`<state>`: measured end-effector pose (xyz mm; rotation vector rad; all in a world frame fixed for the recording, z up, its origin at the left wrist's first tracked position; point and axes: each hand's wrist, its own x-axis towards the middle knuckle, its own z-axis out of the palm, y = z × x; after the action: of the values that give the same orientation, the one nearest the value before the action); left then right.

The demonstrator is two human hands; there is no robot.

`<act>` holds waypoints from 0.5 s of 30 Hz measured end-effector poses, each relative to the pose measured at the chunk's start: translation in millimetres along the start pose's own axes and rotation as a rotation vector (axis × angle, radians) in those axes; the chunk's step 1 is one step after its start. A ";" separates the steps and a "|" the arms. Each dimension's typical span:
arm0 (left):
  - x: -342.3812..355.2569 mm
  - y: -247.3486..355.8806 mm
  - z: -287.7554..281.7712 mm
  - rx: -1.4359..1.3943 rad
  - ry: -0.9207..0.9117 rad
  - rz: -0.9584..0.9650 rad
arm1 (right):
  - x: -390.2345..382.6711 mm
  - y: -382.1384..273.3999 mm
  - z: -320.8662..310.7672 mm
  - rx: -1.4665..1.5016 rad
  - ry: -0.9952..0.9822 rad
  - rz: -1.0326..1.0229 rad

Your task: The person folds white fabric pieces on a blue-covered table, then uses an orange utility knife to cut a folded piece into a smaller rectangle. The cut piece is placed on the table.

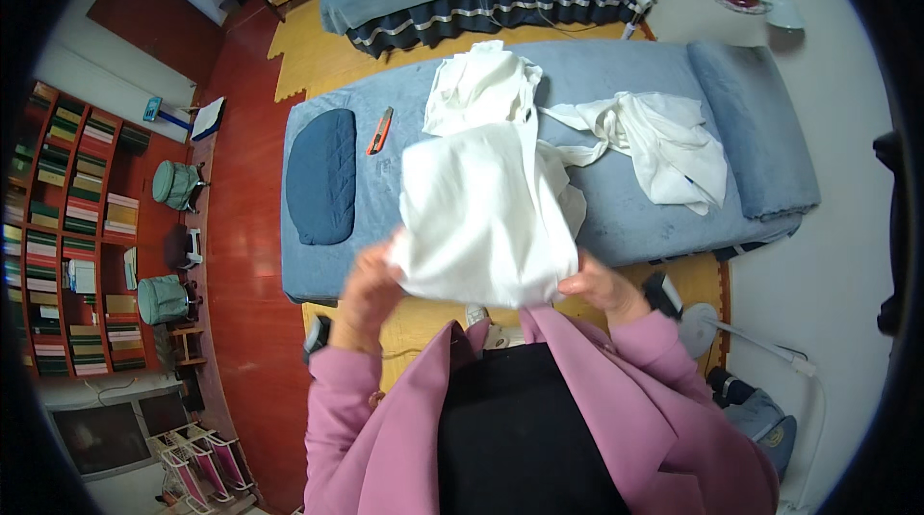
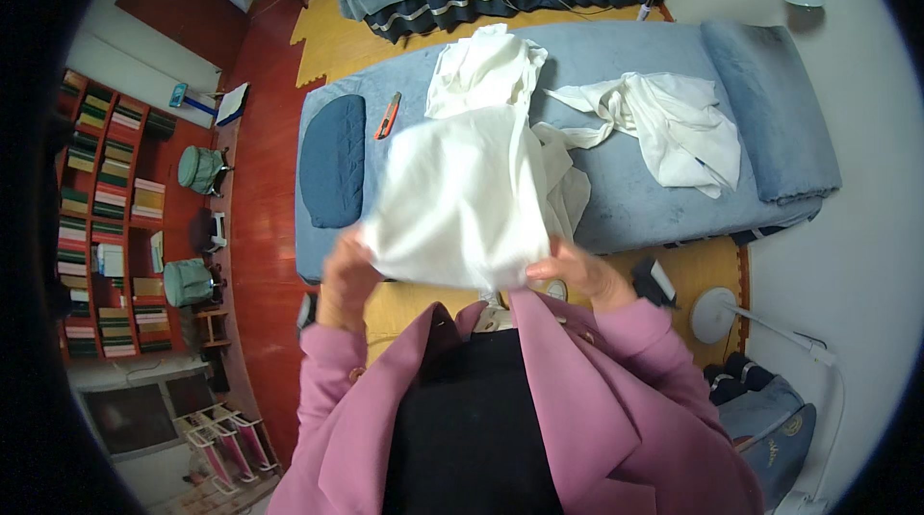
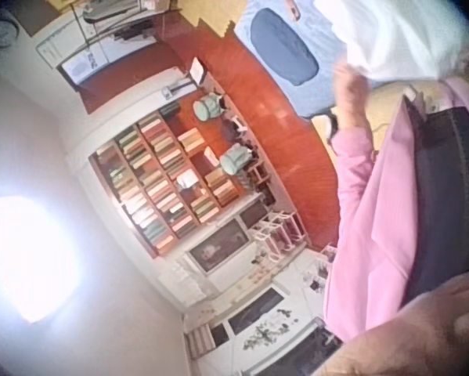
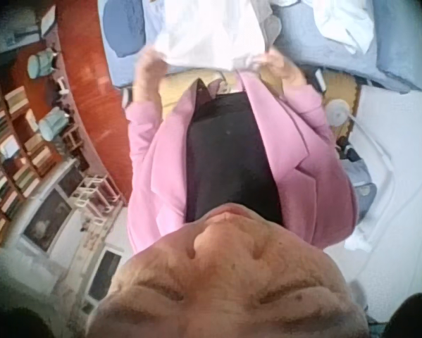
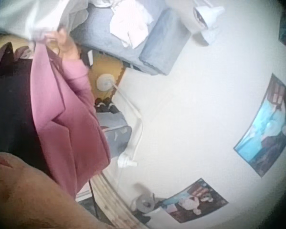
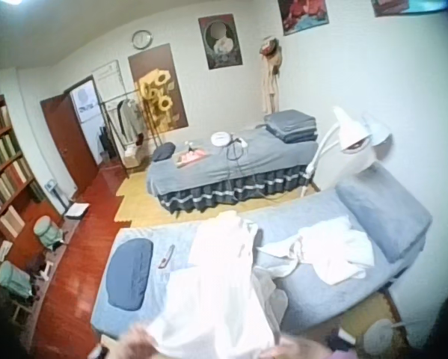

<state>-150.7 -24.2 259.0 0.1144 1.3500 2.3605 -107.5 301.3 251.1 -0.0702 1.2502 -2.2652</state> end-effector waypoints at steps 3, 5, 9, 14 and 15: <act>-36.6 -60.3 -13.2 0.024 -0.029 -0.302 | 2.6 59.2 -18.7 -0.012 0.212 0.161; -49.9 -84.5 -8.2 -0.021 0.193 -0.462 | 21.6 90.4 -27.3 -0.300 0.220 0.123; -62.6 -120.1 14.3 -0.878 0.416 -0.581 | 30.5 122.1 -40.1 -0.410 0.290 0.096; -44.6 -154.5 -21.5 -0.529 0.418 -0.550 | 16.9 112.4 -52.5 -0.395 0.420 -0.010; -44.3 -160.8 -27.2 -0.510 0.337 -0.497 | 16.4 106.3 -52.9 -0.352 0.405 0.009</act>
<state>-67.3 7.6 115.5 -0.7082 0.7360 2.2510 -90.9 289.5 132.9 0.2785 1.8452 -2.0885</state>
